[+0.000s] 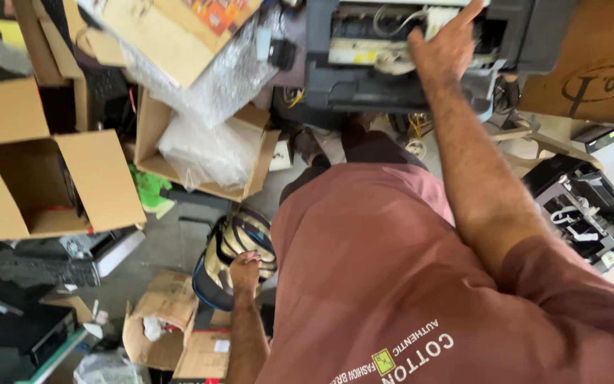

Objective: The person manipulates ribbon cables and internal electronic components within the carriage area of a printer.

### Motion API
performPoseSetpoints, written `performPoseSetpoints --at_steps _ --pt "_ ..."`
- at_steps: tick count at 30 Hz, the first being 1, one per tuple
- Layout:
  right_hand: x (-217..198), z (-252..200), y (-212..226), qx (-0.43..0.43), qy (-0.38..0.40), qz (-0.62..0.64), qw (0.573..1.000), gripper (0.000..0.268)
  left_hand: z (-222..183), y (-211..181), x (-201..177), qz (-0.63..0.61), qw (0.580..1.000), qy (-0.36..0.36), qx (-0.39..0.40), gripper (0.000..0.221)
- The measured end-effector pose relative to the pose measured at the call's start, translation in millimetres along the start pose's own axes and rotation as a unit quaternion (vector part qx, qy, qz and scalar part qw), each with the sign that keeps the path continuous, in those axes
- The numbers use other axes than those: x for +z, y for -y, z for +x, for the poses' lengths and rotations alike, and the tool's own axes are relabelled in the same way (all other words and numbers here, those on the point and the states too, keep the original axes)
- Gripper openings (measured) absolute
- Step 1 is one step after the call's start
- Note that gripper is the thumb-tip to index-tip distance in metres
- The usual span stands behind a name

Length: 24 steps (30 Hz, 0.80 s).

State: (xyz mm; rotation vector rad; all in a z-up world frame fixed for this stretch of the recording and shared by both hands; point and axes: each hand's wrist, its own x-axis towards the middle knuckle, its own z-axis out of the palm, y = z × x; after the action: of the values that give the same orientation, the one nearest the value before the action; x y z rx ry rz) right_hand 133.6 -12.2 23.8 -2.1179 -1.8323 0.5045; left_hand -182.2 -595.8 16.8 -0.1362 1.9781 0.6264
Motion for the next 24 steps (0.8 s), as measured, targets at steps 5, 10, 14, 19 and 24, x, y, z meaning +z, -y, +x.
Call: performPoseSetpoints --at_steps 5,10,14,19,24 --pt "30.2 13.4 -33.5 -0.046 -0.038 -0.090 0.994 0.083 -10.1 28.7 -9.4 0.011 0.999 0.021 -0.023 0.036" --pt "-15.3 1.3 -51.0 -0.134 -0.083 0.004 0.988 0.061 6.7 36.3 -19.4 -0.042 0.998 0.032 -0.040 0.039" --pt "-57.3 -30.9 -57.3 -0.038 -0.059 0.137 0.988 0.062 23.0 30.5 -26.7 -0.041 0.998 0.043 -0.016 0.039" --pt "-54.7 -20.9 -59.0 -0.059 -0.011 0.130 0.990 0.066 37.0 11.5 -21.2 -0.037 0.998 0.027 0.030 0.032" --pt "-18.5 1.7 -28.5 -0.048 -0.033 0.037 0.998 0.088 23.7 -13.3 -2.3 0.007 0.999 -0.025 0.021 0.025"
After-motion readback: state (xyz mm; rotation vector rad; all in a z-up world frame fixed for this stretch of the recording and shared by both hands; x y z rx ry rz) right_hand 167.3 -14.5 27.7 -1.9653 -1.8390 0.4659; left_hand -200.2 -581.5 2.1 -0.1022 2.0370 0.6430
